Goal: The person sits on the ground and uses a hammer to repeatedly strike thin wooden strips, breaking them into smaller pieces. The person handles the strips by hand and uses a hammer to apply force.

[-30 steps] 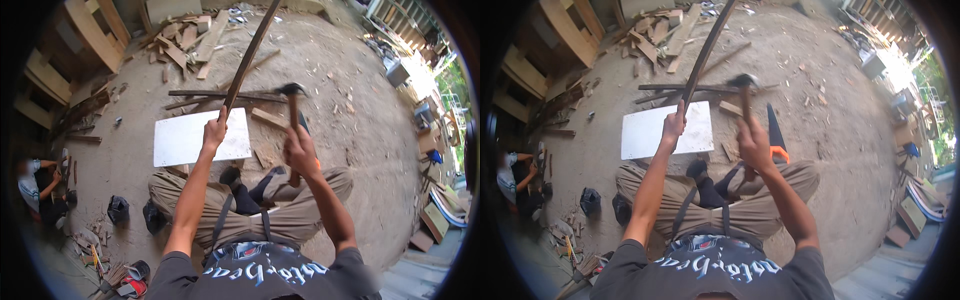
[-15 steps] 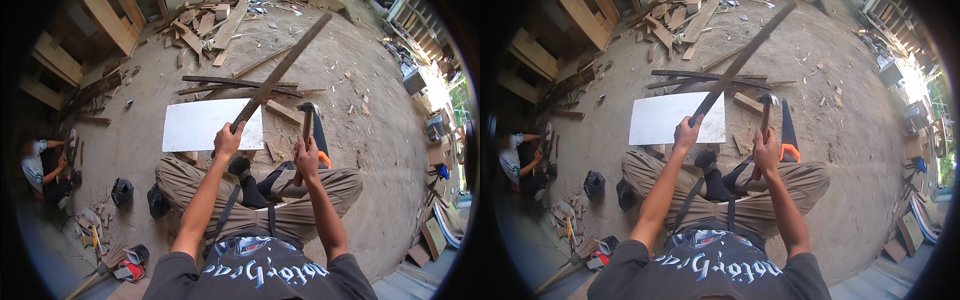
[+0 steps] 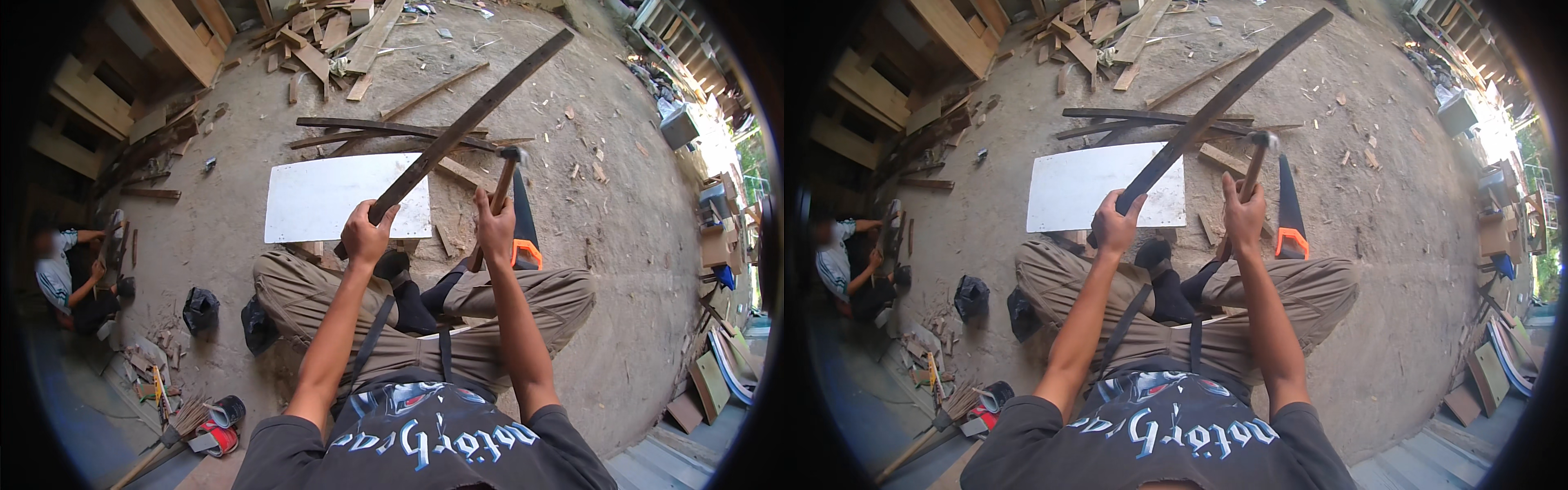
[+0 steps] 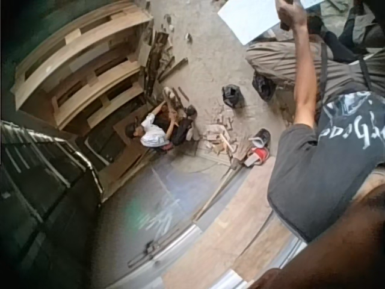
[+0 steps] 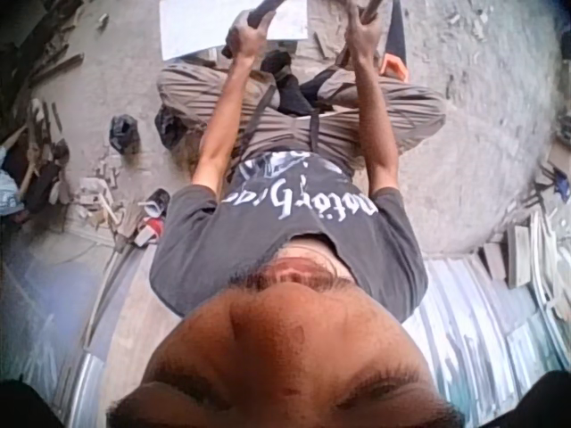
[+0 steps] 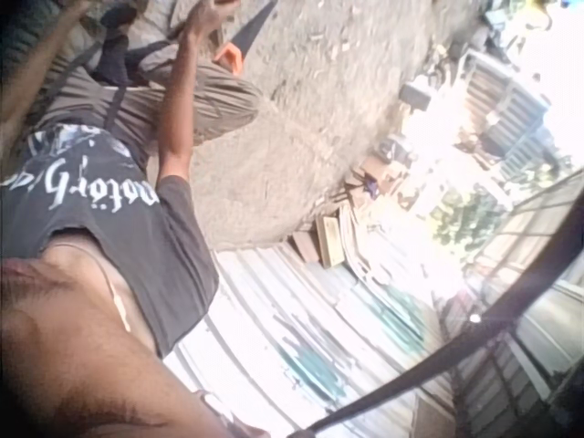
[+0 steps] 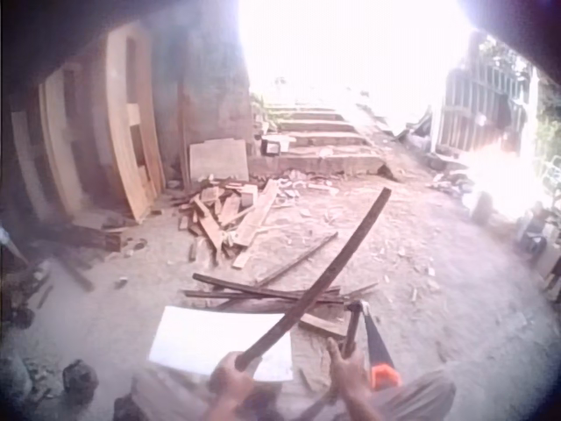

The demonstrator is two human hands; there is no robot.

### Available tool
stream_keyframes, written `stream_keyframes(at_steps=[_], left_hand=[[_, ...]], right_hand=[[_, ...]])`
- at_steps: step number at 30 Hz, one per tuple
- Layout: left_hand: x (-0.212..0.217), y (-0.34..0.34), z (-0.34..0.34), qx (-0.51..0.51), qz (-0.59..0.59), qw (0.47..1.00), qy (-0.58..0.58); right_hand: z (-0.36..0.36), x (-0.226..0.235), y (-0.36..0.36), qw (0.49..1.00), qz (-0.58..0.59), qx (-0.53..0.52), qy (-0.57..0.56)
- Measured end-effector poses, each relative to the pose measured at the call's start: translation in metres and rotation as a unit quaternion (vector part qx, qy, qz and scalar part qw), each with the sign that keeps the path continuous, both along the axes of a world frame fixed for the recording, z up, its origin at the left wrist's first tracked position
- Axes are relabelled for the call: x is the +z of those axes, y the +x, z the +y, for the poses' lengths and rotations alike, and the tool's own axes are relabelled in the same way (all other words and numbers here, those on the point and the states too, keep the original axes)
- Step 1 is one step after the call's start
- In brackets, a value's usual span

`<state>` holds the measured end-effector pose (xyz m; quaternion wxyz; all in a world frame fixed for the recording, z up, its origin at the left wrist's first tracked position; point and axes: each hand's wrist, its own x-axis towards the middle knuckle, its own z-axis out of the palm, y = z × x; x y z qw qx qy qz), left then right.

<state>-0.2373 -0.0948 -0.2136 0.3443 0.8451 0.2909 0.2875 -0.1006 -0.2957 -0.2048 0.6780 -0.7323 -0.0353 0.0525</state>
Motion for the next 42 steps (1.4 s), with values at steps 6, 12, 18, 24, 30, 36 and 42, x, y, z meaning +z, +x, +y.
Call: stream_keyframes(at_steps=[6,12,18,24,30,36,42], left_hand=[[0.026,-0.016,0.015,-0.022,0.025,0.988,0.153],[0.059,-0.029,0.052,-0.104,0.062,0.959,0.258],[0.074,-0.024,0.079,0.084,-0.053,0.92,0.38],[0.015,-0.015,0.078,0.087,-0.309,0.844,-0.43],[0.085,0.054,0.117,-0.058,-0.581,0.619,-0.525],[0.295,0.104,0.168,-0.163,-0.586,0.684,-0.403],[0.462,0.134,0.169,-0.232,-0.601,0.725,-0.241]], right_hand=[[0.032,0.023,0.04,0.977,0.042,-0.079,0.196],[0.054,0.023,0.058,0.95,0.068,-0.144,0.268],[0.066,0.045,0.068,0.924,0.132,-0.214,0.287],[0.056,0.052,0.069,0.92,0.116,-0.205,0.312],[0.05,0.056,0.055,0.903,0.191,-0.135,0.36],[0.023,0.05,-0.002,0.925,0.261,0.036,0.272],[0.018,0.058,-0.028,0.965,0.112,-0.019,0.235]])
